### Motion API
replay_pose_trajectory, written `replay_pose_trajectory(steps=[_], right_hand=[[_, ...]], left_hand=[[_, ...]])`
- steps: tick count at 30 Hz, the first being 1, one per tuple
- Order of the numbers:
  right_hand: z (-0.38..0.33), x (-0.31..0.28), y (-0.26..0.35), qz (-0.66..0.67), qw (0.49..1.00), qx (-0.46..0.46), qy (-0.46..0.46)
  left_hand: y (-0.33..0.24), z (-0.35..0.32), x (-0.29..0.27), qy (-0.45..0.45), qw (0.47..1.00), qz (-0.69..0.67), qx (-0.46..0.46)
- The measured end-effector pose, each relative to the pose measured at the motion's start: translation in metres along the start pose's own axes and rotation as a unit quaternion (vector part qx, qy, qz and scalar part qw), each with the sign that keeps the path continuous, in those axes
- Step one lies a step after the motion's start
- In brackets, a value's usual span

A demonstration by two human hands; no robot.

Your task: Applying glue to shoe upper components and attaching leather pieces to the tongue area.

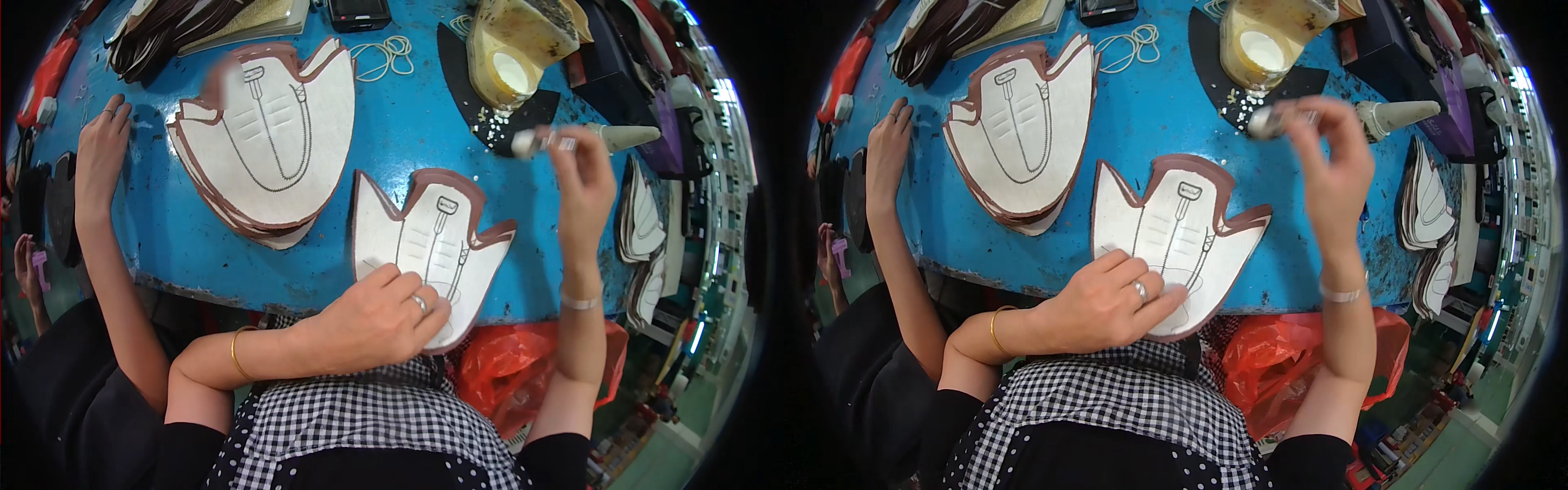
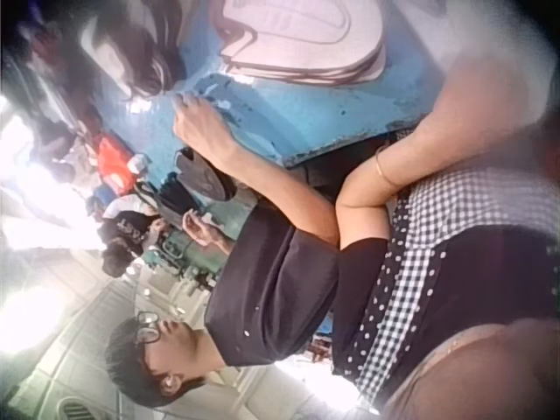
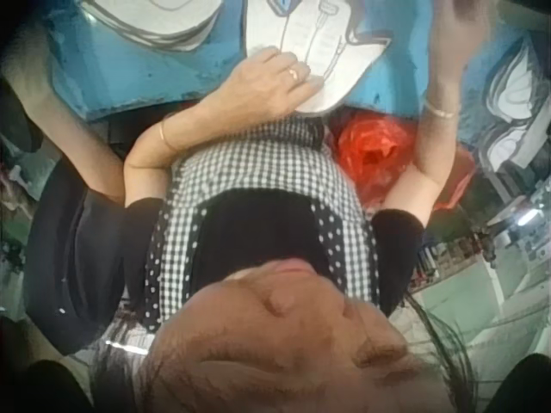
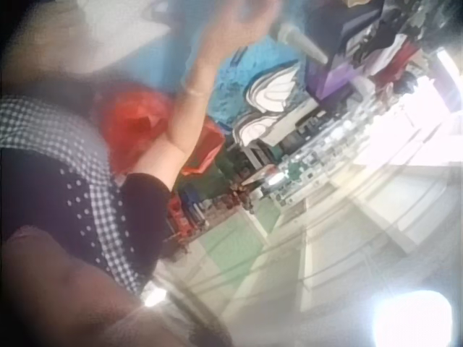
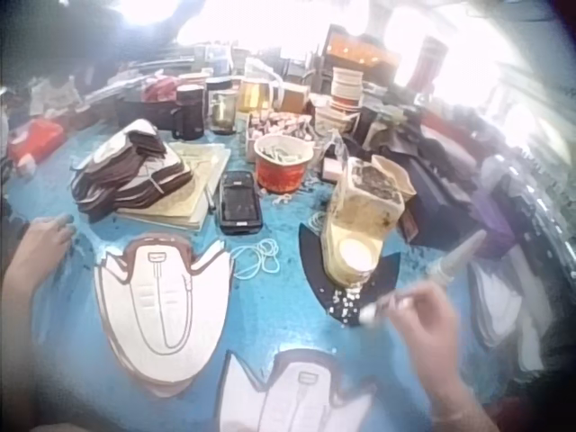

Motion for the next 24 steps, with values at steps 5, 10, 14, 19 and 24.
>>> replay_pose_trajectory(steps=[5,10,14,19,24], right_hand=[[0.088,-0.018,-0.040,-0.066,0.995,-0.012,-0.070],[0.098,-0.009,-0.040,-0.197,0.974,-0.095,-0.064],[0.090,-0.020,-0.046,-0.094,0.994,-0.031,-0.042],[0.033,-0.006,-0.027,0.092,0.992,0.077,0.040],[-0.060,0.031,-0.012,-0.027,0.963,0.176,0.203]], left_hand=[[-0.001,0.008,-0.077,-0.148,0.984,0.080,0.063],[0.043,-0.029,-0.126,-0.131,0.959,0.233,-0.094],[0.078,-0.041,-0.102,-0.107,0.959,0.178,-0.192],[0.026,-0.031,-0.028,-0.060,0.989,-0.119,-0.071],[0.006,-0.025,0.014,0.017,0.992,-0.116,-0.048]])
Point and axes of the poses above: each hand's wrist, its own z-axis towards the middle knuckle, its own x-axis out of the palm, y = z × x, the point moved 7 cm from there along z, towards the middle knuckle, and after that the axes turned 8 degrees about x, right-handed, at the moved point
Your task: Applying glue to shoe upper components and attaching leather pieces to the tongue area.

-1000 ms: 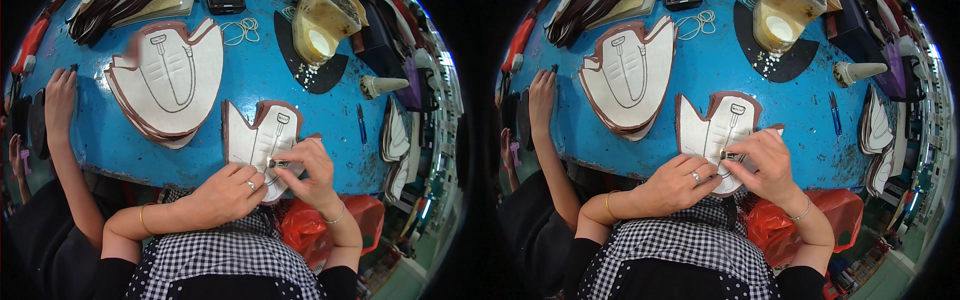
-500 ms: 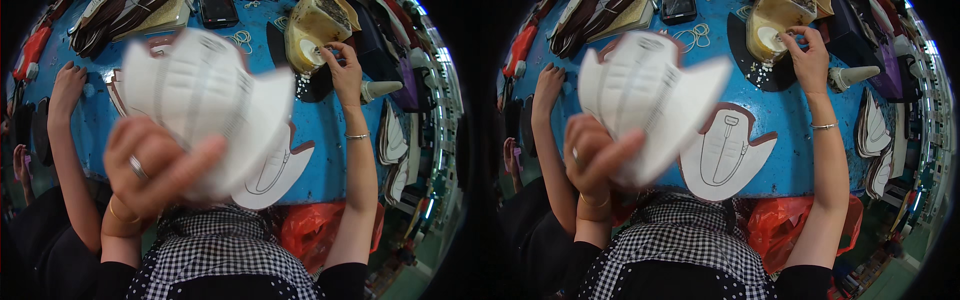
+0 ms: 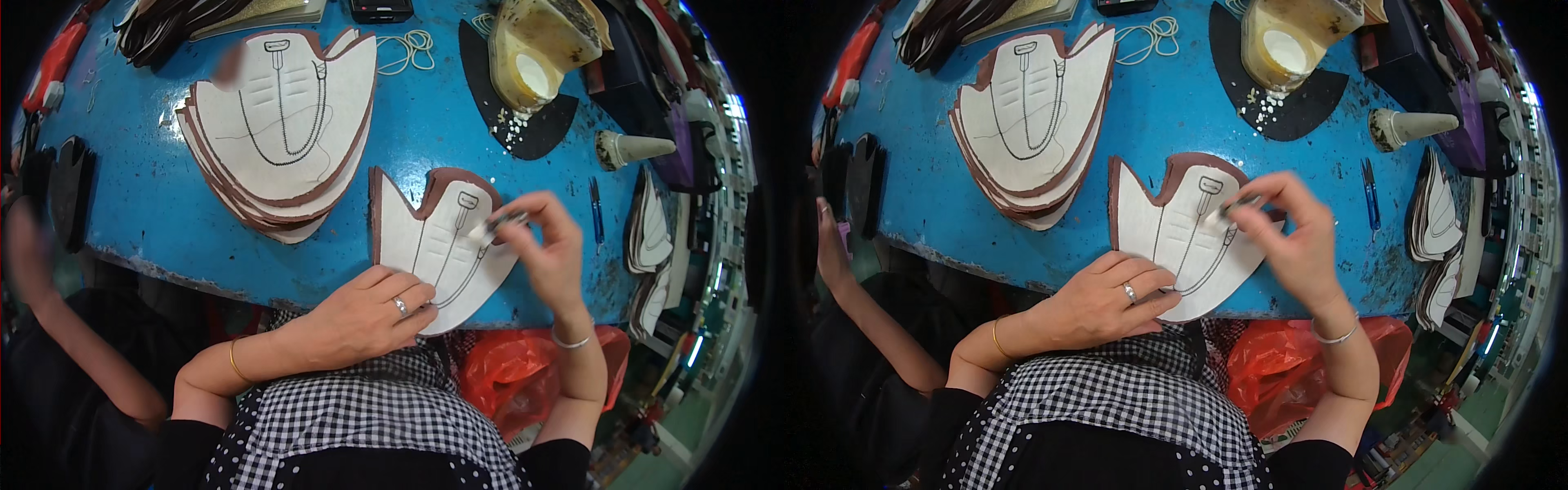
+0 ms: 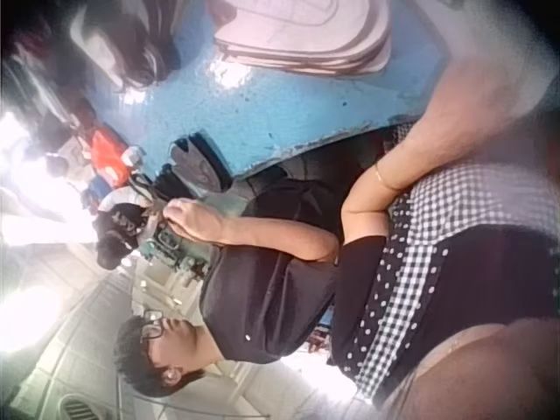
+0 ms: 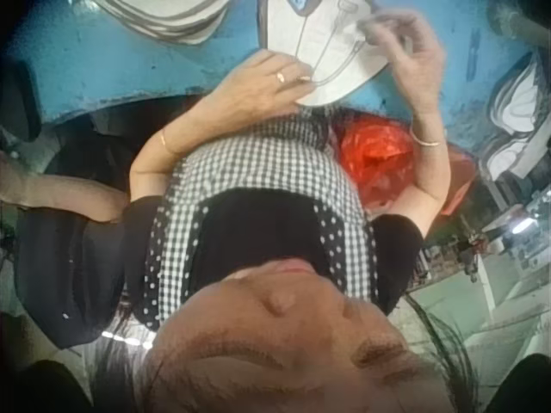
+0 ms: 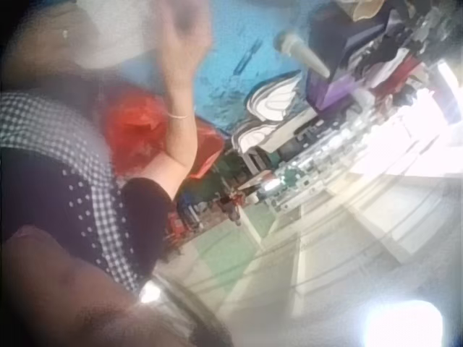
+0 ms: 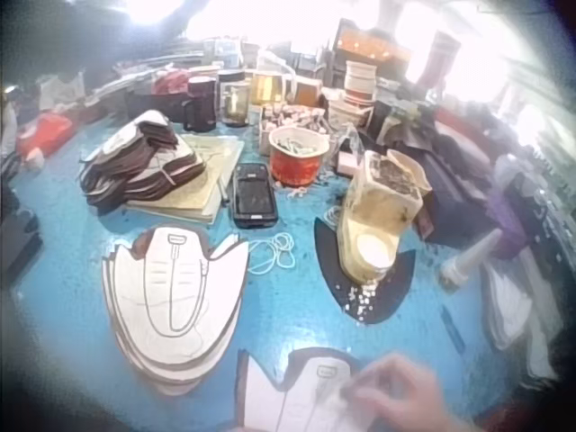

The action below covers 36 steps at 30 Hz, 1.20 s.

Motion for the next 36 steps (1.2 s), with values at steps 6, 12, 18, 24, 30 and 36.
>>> replay_pose_trajectory(steps=[6,12,18,24,30,36], right_hand=[[-0.013,0.031,0.005,-0.165,0.971,-0.170,-0.017],[-0.001,0.013,0.010,-0.151,0.959,-0.204,-0.126],[-0.034,0.033,0.025,-0.221,0.933,-0.282,-0.026],[-0.030,-0.035,-0.008,0.193,0.959,-0.114,-0.176],[-0.030,-0.006,-0.018,0.076,0.989,-0.083,-0.093],[-0.025,0.028,-0.012,-0.055,0.993,-0.093,-0.056]], left_hand=[[-0.005,0.003,0.005,0.038,0.997,0.060,0.019],[-0.010,0.005,0.005,0.052,0.995,0.083,0.030],[-0.009,0.012,0.001,0.016,0.992,0.121,0.030],[-0.038,0.012,-0.068,-0.155,0.962,0.158,0.160],[-0.001,-0.020,-0.138,-0.181,0.914,0.359,-0.057],[0.003,-0.007,-0.051,-0.066,0.997,0.033,-0.003]])
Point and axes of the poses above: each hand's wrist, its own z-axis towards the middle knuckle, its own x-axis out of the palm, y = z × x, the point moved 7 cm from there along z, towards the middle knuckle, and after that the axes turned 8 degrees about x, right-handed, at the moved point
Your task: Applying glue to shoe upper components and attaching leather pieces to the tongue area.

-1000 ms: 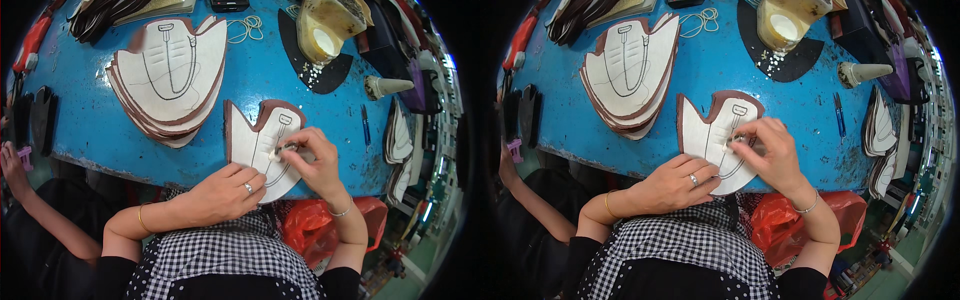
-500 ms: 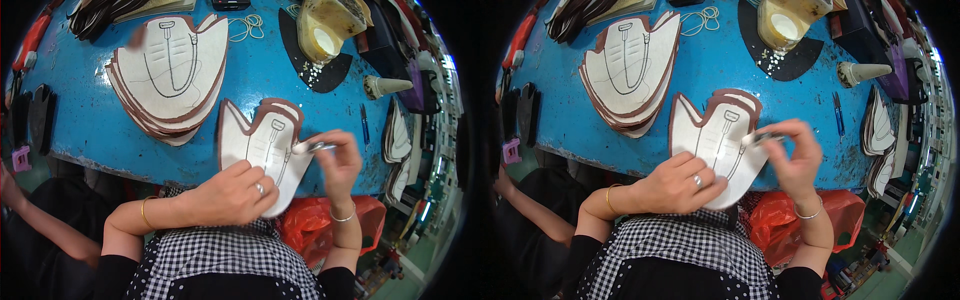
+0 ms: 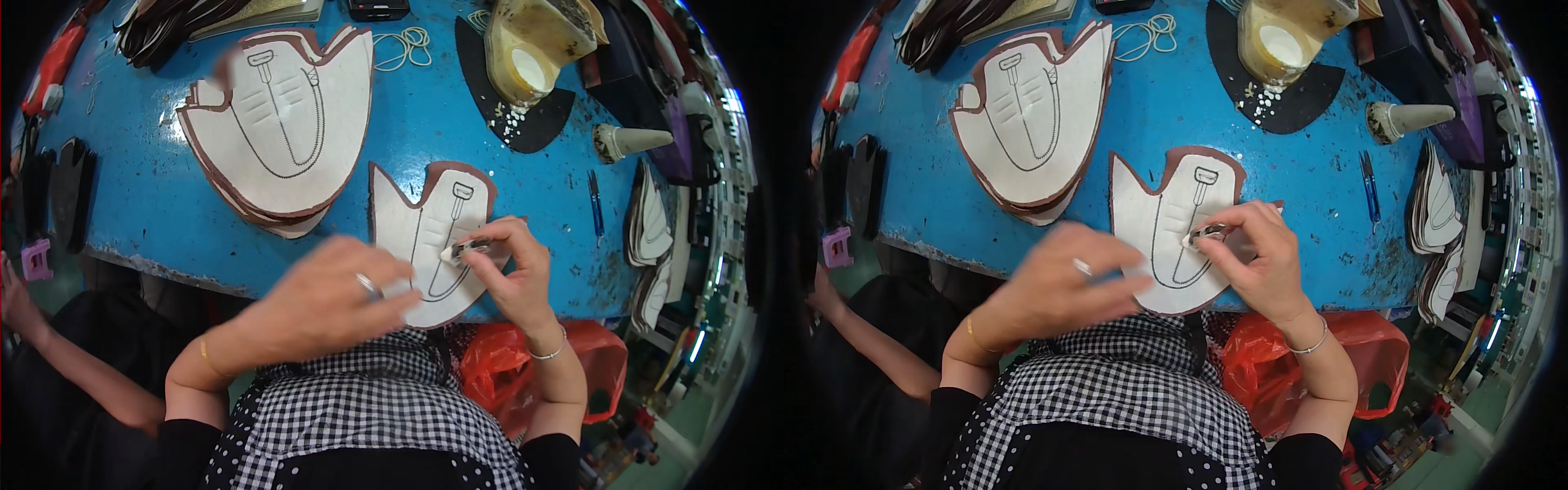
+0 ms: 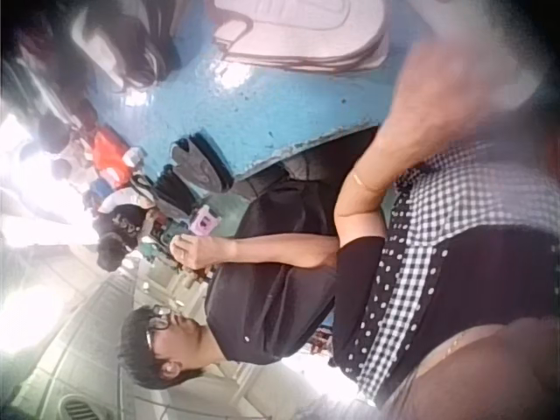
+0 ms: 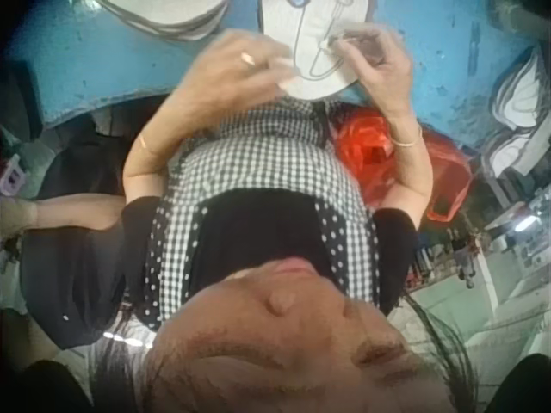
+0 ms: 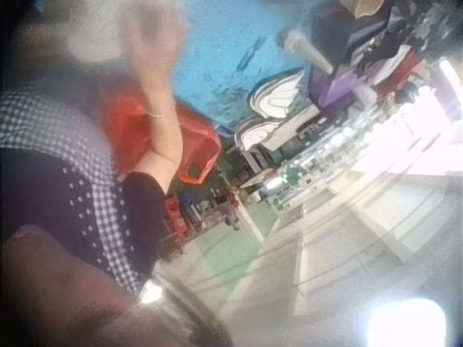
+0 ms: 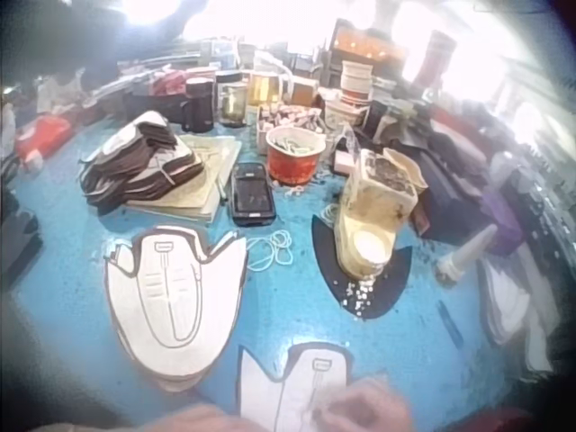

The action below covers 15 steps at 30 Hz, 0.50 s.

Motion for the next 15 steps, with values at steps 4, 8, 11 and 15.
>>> replay_pose_trajectory(steps=[4,8,11,15], right_hand=[[0.014,0.007,0.014,-0.121,0.985,-0.119,-0.015],[0.029,-0.002,0.015,-0.155,0.971,-0.156,-0.091],[0.017,-0.001,0.034,-0.191,0.953,-0.224,-0.076],[-0.001,0.004,0.042,-0.154,0.965,-0.213,0.024]], left_hand=[[-0.014,-0.008,0.052,0.057,0.998,0.003,0.013],[-0.012,-0.007,0.056,0.074,0.997,0.028,0.025],[-0.012,-0.001,0.051,0.081,0.995,0.041,0.037],[-0.006,0.005,0.048,0.061,0.995,0.076,0.030]])
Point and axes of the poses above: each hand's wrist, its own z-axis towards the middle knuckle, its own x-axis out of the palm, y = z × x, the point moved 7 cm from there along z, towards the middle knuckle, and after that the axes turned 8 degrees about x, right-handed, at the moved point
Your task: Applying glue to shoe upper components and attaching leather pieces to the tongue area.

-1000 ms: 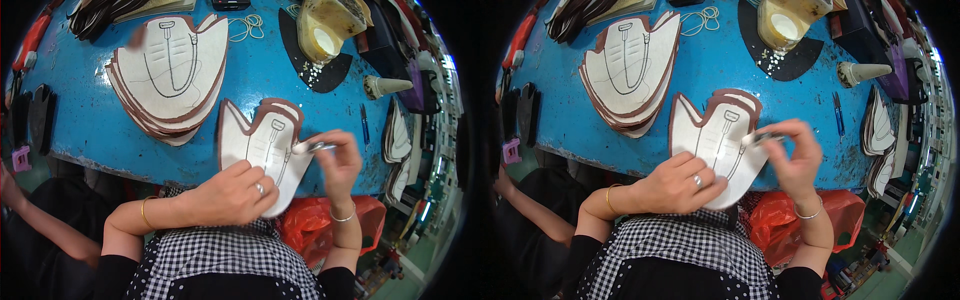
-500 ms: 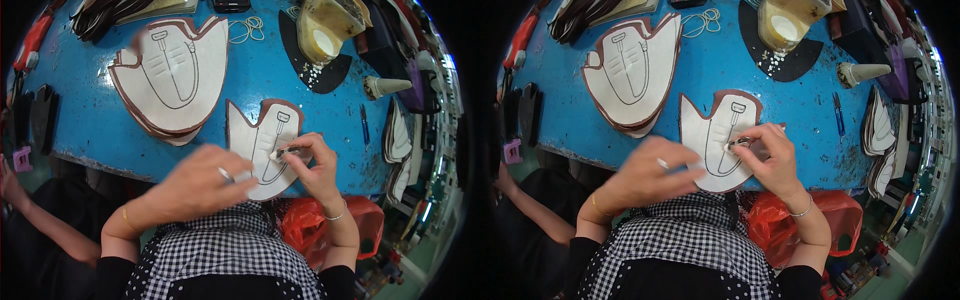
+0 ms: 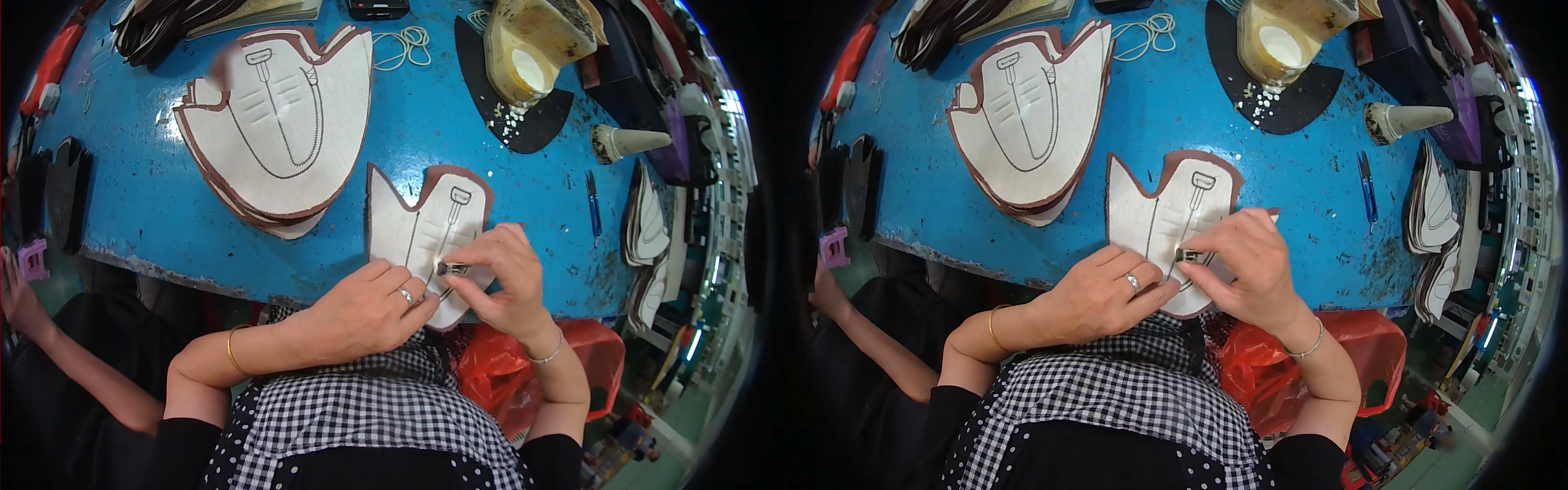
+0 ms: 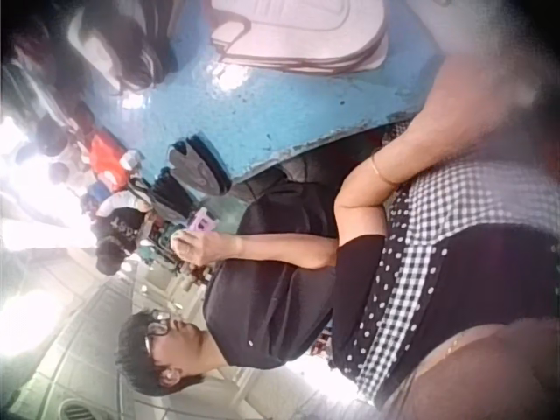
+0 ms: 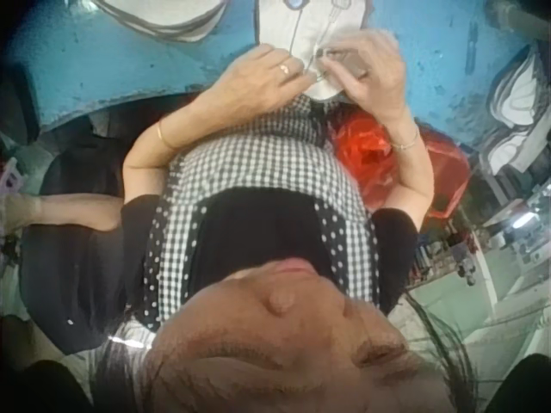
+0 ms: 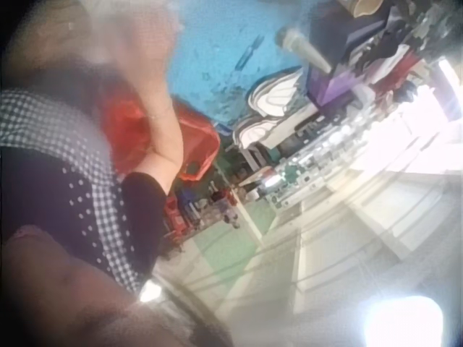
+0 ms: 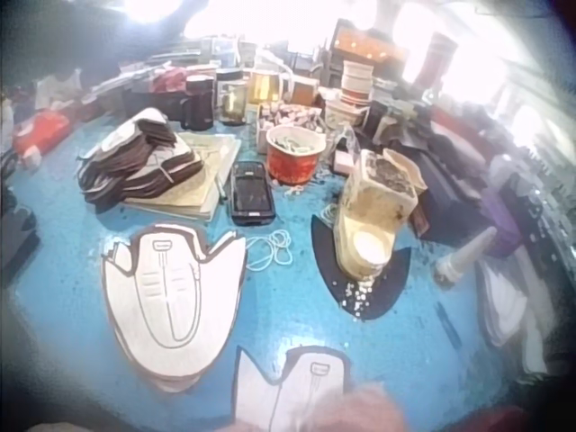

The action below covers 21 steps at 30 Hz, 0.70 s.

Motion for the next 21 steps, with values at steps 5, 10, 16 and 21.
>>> replay_pose_trajectory(steps=[5,10,16,21], right_hand=[[-0.003,-0.043,-0.068,0.404,0.866,0.222,-0.195],[0.029,-0.066,-0.159,0.524,0.791,0.196,-0.247],[0.070,-0.067,-0.188,0.507,0.789,0.200,-0.284],[0.088,-0.082,-0.195,0.474,0.815,0.219,-0.253]], left_hand=[[-0.008,0.015,-0.038,-0.123,0.990,-0.021,0.065],[-0.025,0.016,-0.100,-0.220,0.961,0.080,0.146],[0.018,-0.005,-0.132,-0.198,0.939,0.279,-0.028],[0.054,-0.025,-0.107,-0.112,0.969,0.146,-0.165]])
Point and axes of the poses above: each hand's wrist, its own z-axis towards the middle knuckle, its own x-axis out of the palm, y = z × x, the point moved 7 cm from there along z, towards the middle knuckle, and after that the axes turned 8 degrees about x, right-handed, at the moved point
